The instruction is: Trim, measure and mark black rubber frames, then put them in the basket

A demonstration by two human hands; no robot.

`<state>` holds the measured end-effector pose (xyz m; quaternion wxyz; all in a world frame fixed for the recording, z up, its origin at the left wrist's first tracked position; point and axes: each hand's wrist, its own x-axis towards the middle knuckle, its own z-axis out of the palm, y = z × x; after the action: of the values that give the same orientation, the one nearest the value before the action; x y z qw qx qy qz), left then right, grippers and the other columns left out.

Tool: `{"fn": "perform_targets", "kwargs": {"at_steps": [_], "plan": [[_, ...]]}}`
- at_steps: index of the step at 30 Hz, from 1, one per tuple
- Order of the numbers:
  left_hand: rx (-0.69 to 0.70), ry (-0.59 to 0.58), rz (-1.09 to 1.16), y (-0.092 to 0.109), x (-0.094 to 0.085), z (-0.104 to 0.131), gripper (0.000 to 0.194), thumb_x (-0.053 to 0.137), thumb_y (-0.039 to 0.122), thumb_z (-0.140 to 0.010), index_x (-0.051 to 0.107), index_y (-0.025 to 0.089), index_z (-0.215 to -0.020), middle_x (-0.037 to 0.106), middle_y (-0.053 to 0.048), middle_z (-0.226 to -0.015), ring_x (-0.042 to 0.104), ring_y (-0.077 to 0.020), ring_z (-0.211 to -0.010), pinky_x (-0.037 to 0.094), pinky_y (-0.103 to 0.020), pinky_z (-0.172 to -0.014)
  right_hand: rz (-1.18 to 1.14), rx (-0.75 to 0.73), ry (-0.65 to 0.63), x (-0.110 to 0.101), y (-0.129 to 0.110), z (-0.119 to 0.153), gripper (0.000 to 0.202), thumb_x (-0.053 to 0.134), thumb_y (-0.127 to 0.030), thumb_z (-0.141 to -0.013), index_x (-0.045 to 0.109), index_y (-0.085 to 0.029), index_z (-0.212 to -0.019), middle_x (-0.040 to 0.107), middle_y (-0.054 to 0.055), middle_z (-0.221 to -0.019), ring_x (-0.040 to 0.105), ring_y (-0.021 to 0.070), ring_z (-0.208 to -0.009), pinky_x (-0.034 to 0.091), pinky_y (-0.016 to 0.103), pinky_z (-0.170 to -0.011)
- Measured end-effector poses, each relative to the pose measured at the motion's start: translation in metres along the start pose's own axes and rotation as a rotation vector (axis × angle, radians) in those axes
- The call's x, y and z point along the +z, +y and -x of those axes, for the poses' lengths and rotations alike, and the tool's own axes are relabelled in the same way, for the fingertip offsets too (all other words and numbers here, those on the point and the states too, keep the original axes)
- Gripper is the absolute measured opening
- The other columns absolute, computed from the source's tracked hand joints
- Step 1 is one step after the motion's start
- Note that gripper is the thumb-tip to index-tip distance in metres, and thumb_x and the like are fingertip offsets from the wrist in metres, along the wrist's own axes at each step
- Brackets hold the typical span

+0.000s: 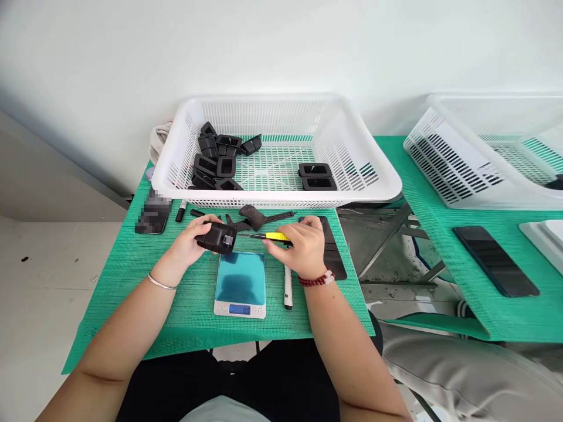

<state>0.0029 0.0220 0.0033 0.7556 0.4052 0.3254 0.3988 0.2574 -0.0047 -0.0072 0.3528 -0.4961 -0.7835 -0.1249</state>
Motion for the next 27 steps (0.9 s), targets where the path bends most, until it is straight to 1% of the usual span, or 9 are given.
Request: {"fn": "perform_targets", "kwargs": {"at_steps": [4,8,13,16,19,24,27], "plan": [[0.000,0.004,-0.010,0.0003,-0.0002,0.0003,0.026,0.069,0.036,-0.068,0.057,0.016,-0.081,0.059,0.001,-0.067,0.060,-0.0149,-0.051,0.045,-0.024,-0.039,-0.003,-0.058,0.029,0.0005,-0.0014,-0.0002,0.032,0.064,-0.047,-0.078,0.060,-0.019,-0.062,0.062,-0.001,-0.052,0.049,0.0115,-0.047,0.037,0.033,-0.068],[-0.026,-0.020,-0.024,0.0003,0.0006,0.0018,0.030,0.070,0.037,-0.067,0.055,0.017,-0.083,0.059,0.001,-0.067,0.059,-0.0136,-0.051,0.044,-0.022,-0.040,0.049,-0.023,0.041,0.0008,-0.0012,-0.0004,0.032,0.063,-0.046,-0.079,0.059,-0.020,-0.062,0.058,-0.002,-0.048,0.046,0.0112,-0.046,0.036,0.032,-0.066],[-0.034,0.001,-0.011,-0.0022,0.0016,0.0025,0.032,0.072,0.037,-0.068,0.051,0.019,-0.083,0.058,0.002,-0.066,0.059,-0.0138,-0.050,0.042,-0.022,-0.042,0.018,-0.021,0.042,0.0012,0.0003,0.0002,0.033,0.062,-0.047,-0.080,0.058,-0.020,-0.062,0.059,-0.002,-0.049,0.046,0.0113,-0.046,0.036,0.032,-0.067],[-0.006,0.025,-0.021,-0.0043,0.0006,0.0017,0.035,0.075,0.038,-0.066,0.052,0.019,-0.084,0.056,0.003,-0.066,0.057,-0.0113,-0.051,0.036,-0.019,-0.041,0.006,-0.008,0.018,0.0013,0.0006,0.0004,0.034,0.061,-0.049,-0.080,0.058,-0.020,-0.061,0.059,-0.002,-0.049,0.045,0.0113,-0.046,0.036,0.032,-0.068],[0.029,0.062,-0.007,-0.0048,-0.0007,0.0007,0.039,0.077,0.040,-0.063,0.055,0.018,-0.086,0.053,0.003,-0.066,0.051,-0.0078,-0.051,0.031,-0.017,-0.041,0.005,0.001,0.004,0.0015,0.0005,0.0004,0.034,0.060,-0.050,-0.080,0.058,-0.021,-0.062,0.060,-0.002,-0.051,0.046,0.0114,-0.046,0.037,0.032,-0.069],[0.044,0.063,0.029,-0.0033,-0.0003,0.0015,0.044,0.079,0.043,-0.060,0.059,0.018,-0.090,0.057,0.001,-0.075,0.054,-0.0094,-0.059,0.036,-0.019,-0.046,0.007,-0.028,0.037,0.0021,0.0004,0.0001,0.034,0.062,-0.048,-0.080,0.059,-0.020,-0.062,0.059,-0.002,-0.049,0.045,0.0111,-0.046,0.037,0.032,-0.068],[0.053,0.036,0.030,-0.0026,0.0011,0.0023,0.045,0.080,0.042,-0.058,0.060,0.018,-0.089,0.059,0.000,-0.077,0.056,-0.0112,-0.063,0.040,-0.020,-0.051,0.017,-0.025,0.031,0.0019,-0.0002,-0.0005,0.035,0.061,-0.049,-0.080,0.058,-0.020,-0.062,0.059,-0.002,-0.049,0.044,0.0111,-0.046,0.036,0.032,-0.068]]}}
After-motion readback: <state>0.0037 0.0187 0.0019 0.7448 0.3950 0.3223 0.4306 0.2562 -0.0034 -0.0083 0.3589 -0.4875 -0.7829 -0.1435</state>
